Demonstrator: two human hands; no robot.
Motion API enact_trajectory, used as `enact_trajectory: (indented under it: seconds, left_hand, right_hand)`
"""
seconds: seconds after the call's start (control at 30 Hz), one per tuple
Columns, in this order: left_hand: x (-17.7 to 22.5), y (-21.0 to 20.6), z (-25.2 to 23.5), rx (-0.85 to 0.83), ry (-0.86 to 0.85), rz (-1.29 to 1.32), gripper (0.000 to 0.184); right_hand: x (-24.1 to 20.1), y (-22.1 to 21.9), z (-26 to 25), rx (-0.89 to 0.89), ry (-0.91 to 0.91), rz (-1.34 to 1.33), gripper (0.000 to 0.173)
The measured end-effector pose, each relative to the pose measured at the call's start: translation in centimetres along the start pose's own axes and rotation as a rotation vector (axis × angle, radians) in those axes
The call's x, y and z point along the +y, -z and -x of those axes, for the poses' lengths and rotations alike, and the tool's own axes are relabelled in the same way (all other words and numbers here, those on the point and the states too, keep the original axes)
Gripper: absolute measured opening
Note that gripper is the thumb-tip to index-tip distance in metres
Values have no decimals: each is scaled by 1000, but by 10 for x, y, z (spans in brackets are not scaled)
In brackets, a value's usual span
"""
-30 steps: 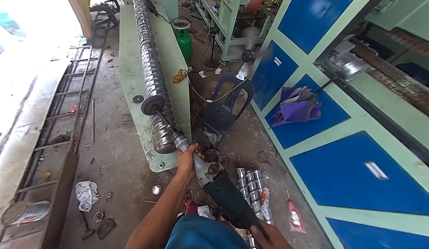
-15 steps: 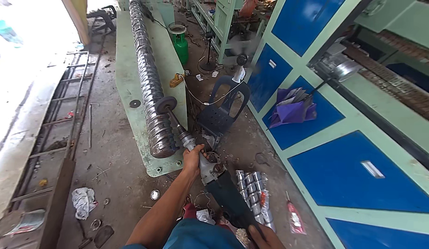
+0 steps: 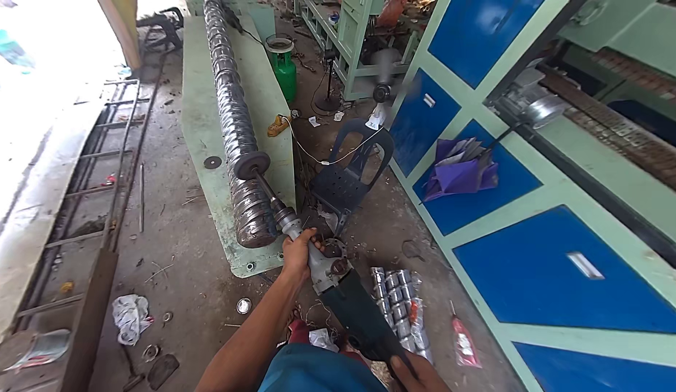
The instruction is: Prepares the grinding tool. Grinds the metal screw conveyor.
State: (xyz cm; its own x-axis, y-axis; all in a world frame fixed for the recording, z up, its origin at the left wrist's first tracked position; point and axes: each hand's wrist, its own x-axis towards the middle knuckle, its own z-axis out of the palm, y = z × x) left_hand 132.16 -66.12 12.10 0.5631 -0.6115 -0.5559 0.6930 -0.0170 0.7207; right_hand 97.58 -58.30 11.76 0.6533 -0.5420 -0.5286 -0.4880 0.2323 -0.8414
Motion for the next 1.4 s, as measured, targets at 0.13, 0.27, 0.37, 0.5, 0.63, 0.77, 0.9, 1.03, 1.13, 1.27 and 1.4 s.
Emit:
enact_trajectory:
  seconds: [0.13,0.27,0.37,0.5,0.63,0.77,0.9,1.03,1.13,1.27,1.4]
  left_hand:
    - [4,8,4,22,-17,13,15]
    - [5,15,5,36,-31,6,14]
    - [5,16,4,34,-29,7,14]
    - [1,10,1,23,-20,-14,16]
    - [-5,1,-4,21,-16,-33,18]
    - [-11,-7,-11,18,-15,-55,18]
    - [-14,-9,-15,21,-13,-73,19]
    - [-11,-8,-11,21,-23,-69,17]
    - [-6,-3,-5,41,-34,-55,16]
    - [-1,8,1,54,-46,-41,16]
    - [1,17,3,63,-61,-36,16]
  right_hand:
    - [0,-2,-1,-5,31,33,50]
    - [1,-2,-2,-9,24,57,53]
    - [3,-3,-3,-15,10,62,55]
    - [10,-4,-5,-8,9,32,54]
    - [15,-1,-7,-2,3,-5,51]
    - [19,2,-12,12,-2,-23,51]
    - [22,4,-15,11,7,-55,50]
    - [19,6,-15,0,9,-73,50]
    - [16,5,-13,-20,32,-59,50]
    - [13,2,-11,-38,24,-25,50]
    - [13,2,-11,-48,21,11,52]
